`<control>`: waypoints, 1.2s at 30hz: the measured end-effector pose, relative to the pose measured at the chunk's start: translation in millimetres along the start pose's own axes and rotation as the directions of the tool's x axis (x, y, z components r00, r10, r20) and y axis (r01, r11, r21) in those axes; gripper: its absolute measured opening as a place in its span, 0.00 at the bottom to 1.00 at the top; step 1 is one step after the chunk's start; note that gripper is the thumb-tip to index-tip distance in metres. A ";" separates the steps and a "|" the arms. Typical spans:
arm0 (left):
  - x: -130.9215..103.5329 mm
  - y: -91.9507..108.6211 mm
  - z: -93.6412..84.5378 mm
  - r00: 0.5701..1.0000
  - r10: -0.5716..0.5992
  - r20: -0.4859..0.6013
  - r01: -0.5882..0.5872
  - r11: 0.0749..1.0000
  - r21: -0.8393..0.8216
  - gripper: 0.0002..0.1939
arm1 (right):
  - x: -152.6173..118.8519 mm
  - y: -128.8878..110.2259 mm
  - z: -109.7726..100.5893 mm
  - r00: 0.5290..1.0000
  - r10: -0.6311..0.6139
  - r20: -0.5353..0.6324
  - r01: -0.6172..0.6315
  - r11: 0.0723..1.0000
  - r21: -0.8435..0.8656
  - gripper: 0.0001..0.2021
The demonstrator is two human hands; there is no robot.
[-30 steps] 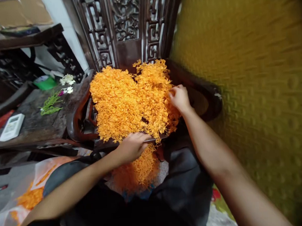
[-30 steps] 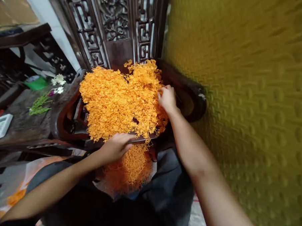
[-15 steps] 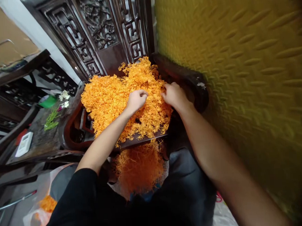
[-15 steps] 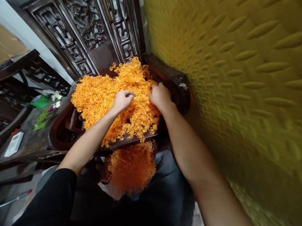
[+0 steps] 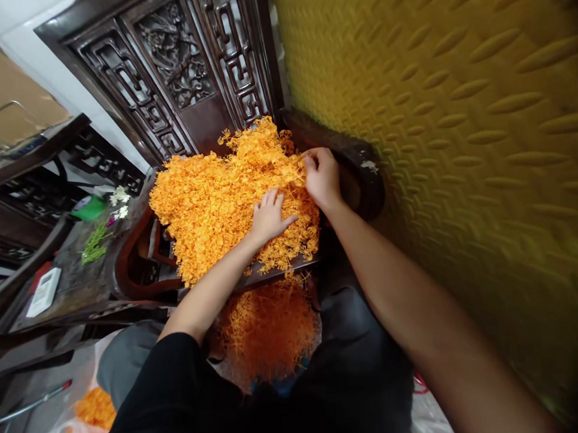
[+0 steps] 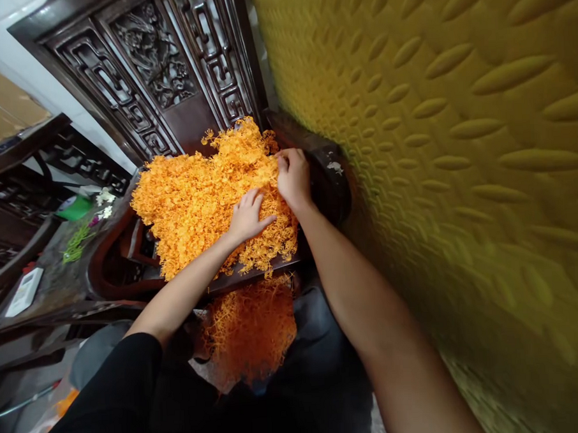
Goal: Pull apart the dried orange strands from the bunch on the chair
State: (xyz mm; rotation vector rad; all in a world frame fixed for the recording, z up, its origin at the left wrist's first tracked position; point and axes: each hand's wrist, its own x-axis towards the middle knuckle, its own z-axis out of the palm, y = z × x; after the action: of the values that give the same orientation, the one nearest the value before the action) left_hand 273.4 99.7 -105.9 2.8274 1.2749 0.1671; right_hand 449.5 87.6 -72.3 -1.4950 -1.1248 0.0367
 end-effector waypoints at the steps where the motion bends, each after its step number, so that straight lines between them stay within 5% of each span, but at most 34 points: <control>1: -0.9 -1.1 0.9 1.000 0.000 0.002 0.000 1.000 0.013 0.40 | -0.4 -2.0 -0.7 0.997 -0.054 -0.053 0.057 0.997 0.053 0.10; 11: -2.4 -0.1 15.2 0.998 -0.056 -0.021 0.057 0.997 0.049 0.36 | 16.2 -0.8 -12.8 0.974 -0.036 -0.226 0.086 0.973 0.216 0.14; 14: -4.7 3.3 20.4 0.997 -0.062 -0.041 0.063 0.998 0.031 0.36 | 8.0 -6.4 -29.7 0.997 -0.060 -0.042 0.061 0.998 0.028 0.13; 17: -8.4 6.0 25.0 0.996 -0.055 -0.065 0.057 0.998 0.026 0.35 | -7.6 -23.8 -46.2 0.977 -0.039 0.209 0.111 0.931 -0.348 0.15; 20: -12.1 7.2 27.9 0.994 -0.054 -0.096 0.057 0.998 0.024 0.35 | -19.0 -51.4 -52.0 0.982 -0.056 0.182 0.149 0.819 -0.554 0.22; 23: -14.8 7.2 28.0 0.994 -0.050 -0.097 0.053 0.998 0.021 0.35 | -22.6 -74.1 -42.7 0.982 -0.166 0.089 0.188 0.831 -0.524 0.20; 25: -15.9 6.6 26.8 0.995 -0.044 -0.091 0.045 0.999 0.018 0.35 | -24.0 -77.1 -29.7 0.971 -0.154 0.185 0.229 0.830 -0.508 0.22; 28: -16.7 5.1 24.9 0.997 -0.035 -0.072 0.036 0.999 0.015 0.33 | -25.7 -62.6 -8.0 0.887 0.048 0.460 0.225 0.825 -0.519 0.27; 31: -16.7 3.4 24.7 0.998 -0.027 -0.055 0.027 1.000 0.002 0.31 | -22.1 -42.3 3.7 0.814 0.215 0.540 0.105 0.860 -0.500 0.23; 36: -17.7 3.6 28.6 0.995 -0.038 -0.089 0.033 0.998 -0.060 0.36 | -7.8 -24.2 -5.3 0.888 0.244 0.390 -0.032 0.878 -0.477 0.16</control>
State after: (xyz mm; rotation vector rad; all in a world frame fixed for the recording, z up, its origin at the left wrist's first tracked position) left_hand 267.6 84.4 -135.6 2.7754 1.3127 0.3284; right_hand 433.9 74.4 -56.3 -2.0675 -1.4513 0.2369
